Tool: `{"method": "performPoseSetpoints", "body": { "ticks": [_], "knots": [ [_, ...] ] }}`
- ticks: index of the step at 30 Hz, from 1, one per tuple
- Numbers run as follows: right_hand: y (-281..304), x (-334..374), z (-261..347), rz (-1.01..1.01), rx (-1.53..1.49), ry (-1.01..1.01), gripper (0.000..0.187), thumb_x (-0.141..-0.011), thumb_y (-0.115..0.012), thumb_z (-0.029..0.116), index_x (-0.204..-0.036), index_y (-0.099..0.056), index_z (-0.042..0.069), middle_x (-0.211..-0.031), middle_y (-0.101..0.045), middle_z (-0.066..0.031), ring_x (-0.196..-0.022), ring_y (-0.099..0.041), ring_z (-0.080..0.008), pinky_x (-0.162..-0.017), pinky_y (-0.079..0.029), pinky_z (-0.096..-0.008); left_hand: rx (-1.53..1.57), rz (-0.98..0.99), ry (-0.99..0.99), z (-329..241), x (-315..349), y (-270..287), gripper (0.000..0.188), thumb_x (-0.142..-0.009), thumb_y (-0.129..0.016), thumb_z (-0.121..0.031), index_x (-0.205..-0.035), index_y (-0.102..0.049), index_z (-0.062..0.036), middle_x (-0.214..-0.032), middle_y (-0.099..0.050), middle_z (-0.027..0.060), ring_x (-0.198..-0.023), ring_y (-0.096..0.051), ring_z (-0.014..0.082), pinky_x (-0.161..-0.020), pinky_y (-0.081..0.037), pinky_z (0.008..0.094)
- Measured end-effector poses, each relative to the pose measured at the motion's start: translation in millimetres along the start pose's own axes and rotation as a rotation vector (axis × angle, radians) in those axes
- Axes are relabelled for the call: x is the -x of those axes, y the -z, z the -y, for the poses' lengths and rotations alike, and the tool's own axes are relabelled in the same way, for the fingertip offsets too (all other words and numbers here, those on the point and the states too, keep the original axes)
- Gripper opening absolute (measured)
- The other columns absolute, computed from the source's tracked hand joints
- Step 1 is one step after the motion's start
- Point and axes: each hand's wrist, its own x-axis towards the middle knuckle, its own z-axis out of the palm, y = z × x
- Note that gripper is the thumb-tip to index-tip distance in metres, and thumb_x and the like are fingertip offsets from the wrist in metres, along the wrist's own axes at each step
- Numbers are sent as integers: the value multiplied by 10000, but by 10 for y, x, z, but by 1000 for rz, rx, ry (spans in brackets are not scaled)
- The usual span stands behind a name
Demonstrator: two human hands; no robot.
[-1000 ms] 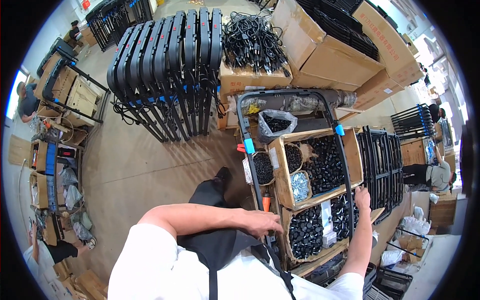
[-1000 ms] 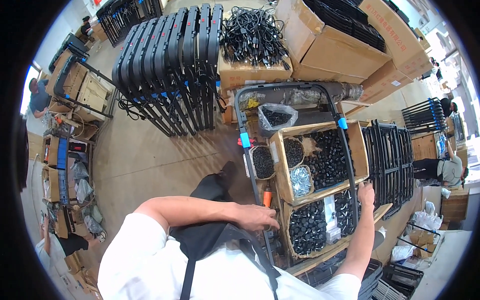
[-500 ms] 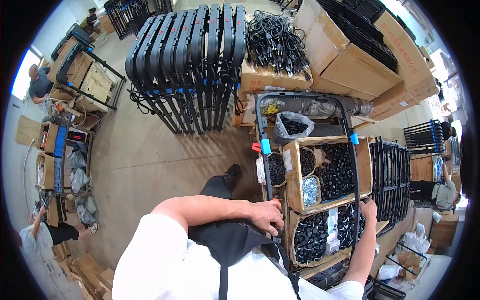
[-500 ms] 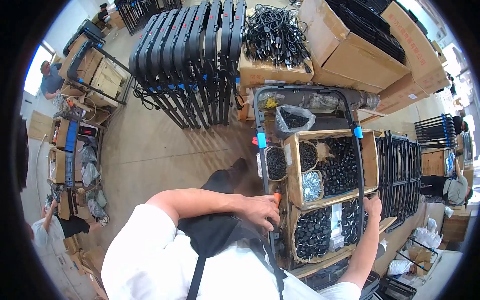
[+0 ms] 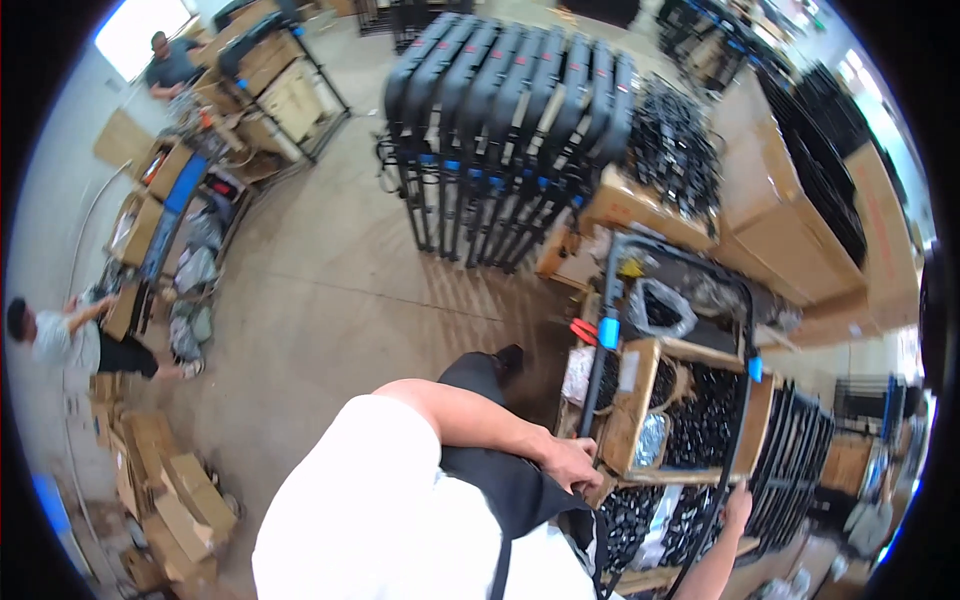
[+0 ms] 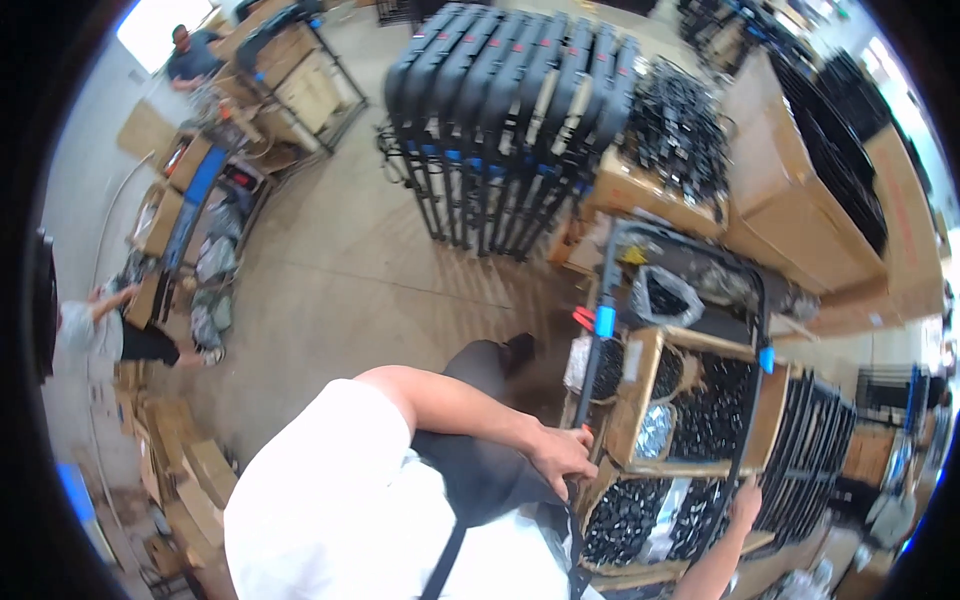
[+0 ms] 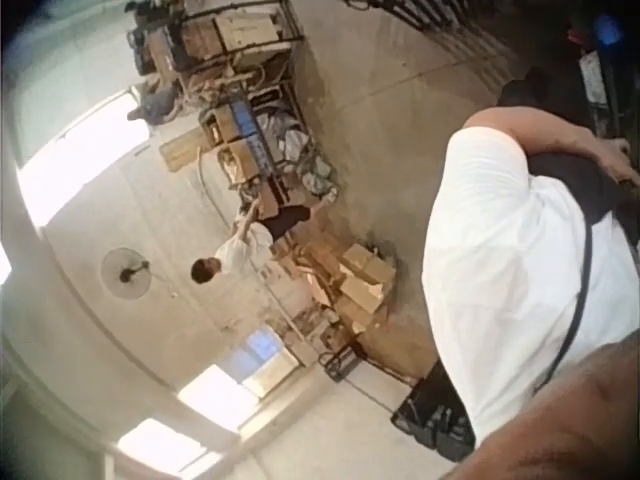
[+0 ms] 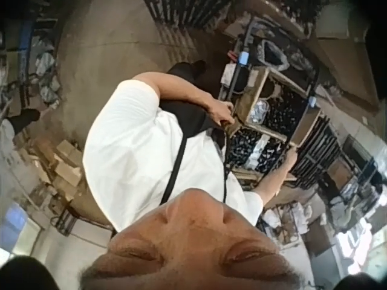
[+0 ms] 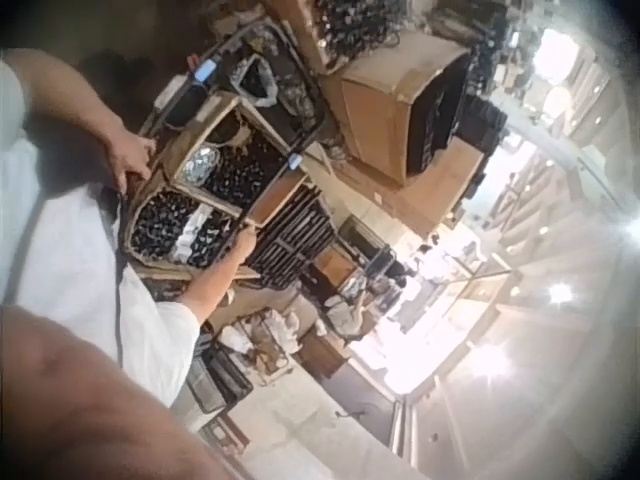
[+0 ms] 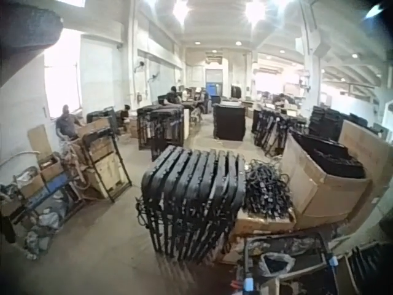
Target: Assembling treadmill console components by attaching plastic housings, connecting wiring harnesses, and securing them with screws using an electric screwdriver.
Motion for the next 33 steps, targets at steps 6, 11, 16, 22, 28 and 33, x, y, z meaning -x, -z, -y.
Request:
{"method": "performPoseSetpoints", "body": {
  "ticks": [6,11,16,22,28,33],
  "knots": [
    [162,200,21,-123,178,28,607,-887,-637,453,-1016,-680,-139,-1049,-732,-339,-1041,-732,-449,-905,-568,-501,97,3,-46,123,-154,-72,286,-920,-736,-417,-1134,-716,-227,-905,-759,-25,-976,-685,206,-1069,-229,531],
    [120,591,1148,2,193,60,573,-952,-582,423,-1007,-708,-133,-1061,-730,-347,-1035,-724,-468,-908,-571,-523,93,-24,54,80,152,-3,213,-966,-662,-374,-1091,-793,-263,-983,-781,-56,-999,-657,149,-1074,-221,513],
    [84,63,360,69,482,336,556,-1041,-443,392,-1026,-712,-95,-827,-752,-262,-631,-759,-355,-535,-602,-476,70,-16,4,95,19,-67,236,-970,-651,-385,-1117,-805,-283,-992,-782,-68,-1028,-640,126,-1070,-224,496],
    [271,244,107,69,225,505,609,-896,-712,450,-1215,-684,-68,-1260,-700,-309,-1279,-626,-460,-1040,-507,-531,-37,7,-89,-2,-82,0,347,-922,-708,-437,-1216,-772,-263,-1040,-771,-21,-1073,-642,193,-1100,-270,493],
    [15,96,-318,-243,569,320,281,-930,-578,205,-905,-786,17,-908,-765,-245,-921,-761,-406,-848,-602,-520,-39,90,-4,-86,8,200,423,-898,-742,-405,-1252,-668,-185,-1118,-731,67,-1148,-634,260,-1113,-315,499],
    [-220,226,224,-304,377,236,480,-975,-524,378,-1322,-657,75,-1098,-742,-294,-913,-763,-388,-789,-610,-520,-63,-71,-140,13,128,11,340,-943,-653,-281,-1269,-709,-206,-1090,-682,82,-1137,-626,276,-1119,-341,499]
  ]
}}
